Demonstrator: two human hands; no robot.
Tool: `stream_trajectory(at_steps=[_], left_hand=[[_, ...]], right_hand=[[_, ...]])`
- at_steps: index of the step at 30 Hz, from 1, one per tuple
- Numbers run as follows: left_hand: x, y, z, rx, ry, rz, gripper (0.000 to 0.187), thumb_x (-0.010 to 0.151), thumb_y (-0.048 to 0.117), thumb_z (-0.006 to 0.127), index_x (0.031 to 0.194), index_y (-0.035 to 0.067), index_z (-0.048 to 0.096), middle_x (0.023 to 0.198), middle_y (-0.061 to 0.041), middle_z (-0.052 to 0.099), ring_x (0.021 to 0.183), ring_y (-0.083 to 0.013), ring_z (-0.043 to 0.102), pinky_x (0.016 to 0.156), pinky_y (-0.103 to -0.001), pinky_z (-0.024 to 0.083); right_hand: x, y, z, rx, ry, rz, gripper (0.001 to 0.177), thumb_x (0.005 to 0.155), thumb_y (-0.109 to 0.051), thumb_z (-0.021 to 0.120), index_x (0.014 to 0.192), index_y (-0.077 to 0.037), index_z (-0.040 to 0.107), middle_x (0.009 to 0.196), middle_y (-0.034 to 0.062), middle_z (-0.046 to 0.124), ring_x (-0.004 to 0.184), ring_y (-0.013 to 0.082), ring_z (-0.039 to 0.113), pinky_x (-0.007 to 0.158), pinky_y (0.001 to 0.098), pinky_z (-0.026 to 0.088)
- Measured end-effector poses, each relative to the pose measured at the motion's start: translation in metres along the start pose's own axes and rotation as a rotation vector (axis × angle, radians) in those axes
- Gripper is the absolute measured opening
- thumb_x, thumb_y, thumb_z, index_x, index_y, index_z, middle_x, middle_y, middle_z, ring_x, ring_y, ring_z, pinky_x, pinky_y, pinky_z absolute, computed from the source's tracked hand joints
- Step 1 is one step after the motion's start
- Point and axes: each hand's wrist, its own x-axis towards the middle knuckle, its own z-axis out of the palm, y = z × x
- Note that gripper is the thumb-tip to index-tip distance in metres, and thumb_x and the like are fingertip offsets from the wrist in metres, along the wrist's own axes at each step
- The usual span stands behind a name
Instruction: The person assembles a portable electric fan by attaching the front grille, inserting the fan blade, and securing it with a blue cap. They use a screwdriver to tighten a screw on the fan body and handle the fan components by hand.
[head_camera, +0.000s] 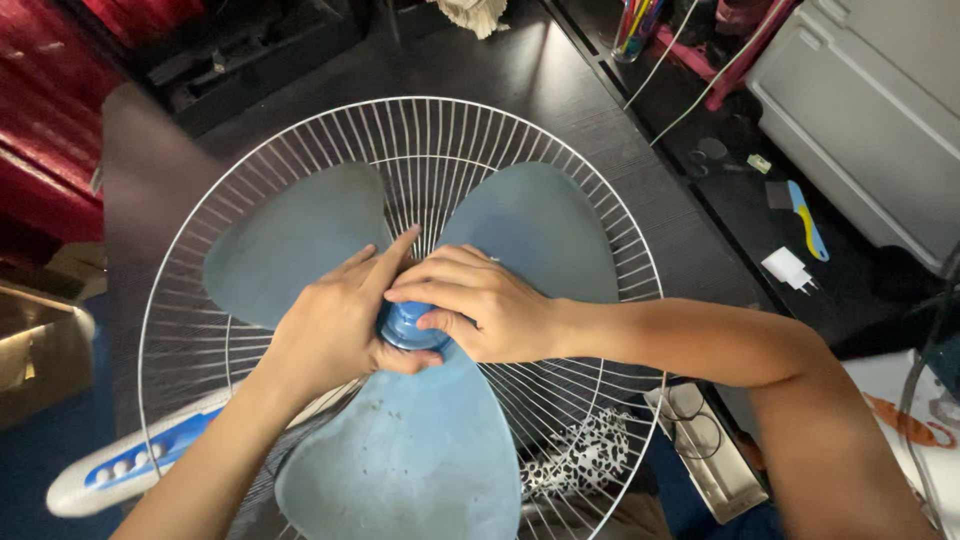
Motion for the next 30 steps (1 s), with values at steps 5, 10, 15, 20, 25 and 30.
stream_trajectory(at_steps=[5,10,15,20,25,30], left_hand=[[-0.001,0.005,-0.005,-0.074,0.018,0.091,0.110,0.056,0.058,0.088,0.143,0.004,0.050,0.116,-0.021,0.072,0.108,-0.0392,0.068,0.110,-0.051,0.047],[0.004,0.007,-0.005,-0.075,0.025,0.102,0.099,0.055,0.050,0.090,0.136,0.003,0.057,0.116,-0.020,0.072,0.109,-0.0388,0.068,0.110,-0.050,0.046],[0.006,0.006,-0.007,-0.093,-0.044,0.024,0.089,0.055,0.049,0.090,0.128,0.004,0.063,0.111,-0.018,0.074,0.103,-0.0378,0.070,0.110,-0.049,0.047],[0.009,0.006,-0.011,-0.111,0.003,0.098,0.086,0.058,0.049,0.090,0.126,0.003,0.064,0.111,-0.018,0.074,0.103,-0.0370,0.070,0.111,-0.049,0.045],[0.009,0.004,-0.007,-0.106,-0.040,0.021,0.101,0.056,0.053,0.089,0.137,0.004,0.055,0.111,-0.020,0.073,0.106,-0.0386,0.069,0.106,-0.047,0.050],[0.014,-0.001,-0.010,-0.091,-0.135,-0.035,0.136,0.052,0.061,0.091,0.157,0.005,0.025,0.119,-0.030,0.065,0.109,-0.0464,0.064,0.093,-0.048,0.053]], right_hand=[[-0.008,-0.017,0.002,-0.014,0.032,0.049,0.038,0.093,-0.013,0.074,0.129,-0.005,0.065,0.129,0.0096,0.067,0.118,0.0284,0.061,0.106,0.0440,0.045],[-0.006,-0.015,0.001,0.015,0.064,0.094,0.037,0.087,-0.014,0.079,0.122,-0.008,0.069,0.124,0.0067,0.070,0.122,0.0275,0.064,0.110,0.0444,0.044],[-0.001,0.000,0.000,0.048,0.045,0.119,0.033,0.082,-0.010,0.082,0.114,-0.009,0.072,0.118,0.0046,0.074,0.118,0.0248,0.068,0.108,0.0422,0.047],[0.004,0.008,-0.002,0.074,0.043,0.078,0.032,0.082,-0.010,0.083,0.113,-0.010,0.074,0.116,0.0043,0.074,0.116,0.0250,0.068,0.106,0.0404,0.051],[0.000,0.005,-0.008,0.081,-0.064,0.093,0.037,0.086,-0.011,0.077,0.122,-0.007,0.070,0.124,0.0079,0.072,0.123,0.0304,0.062,0.107,0.0433,0.049],[0.028,0.011,-0.039,-0.018,-0.355,-0.027,0.041,0.088,-0.012,0.073,0.127,-0.003,0.066,0.129,0.0121,0.068,0.126,0.0340,0.058,0.108,0.0461,0.045]])
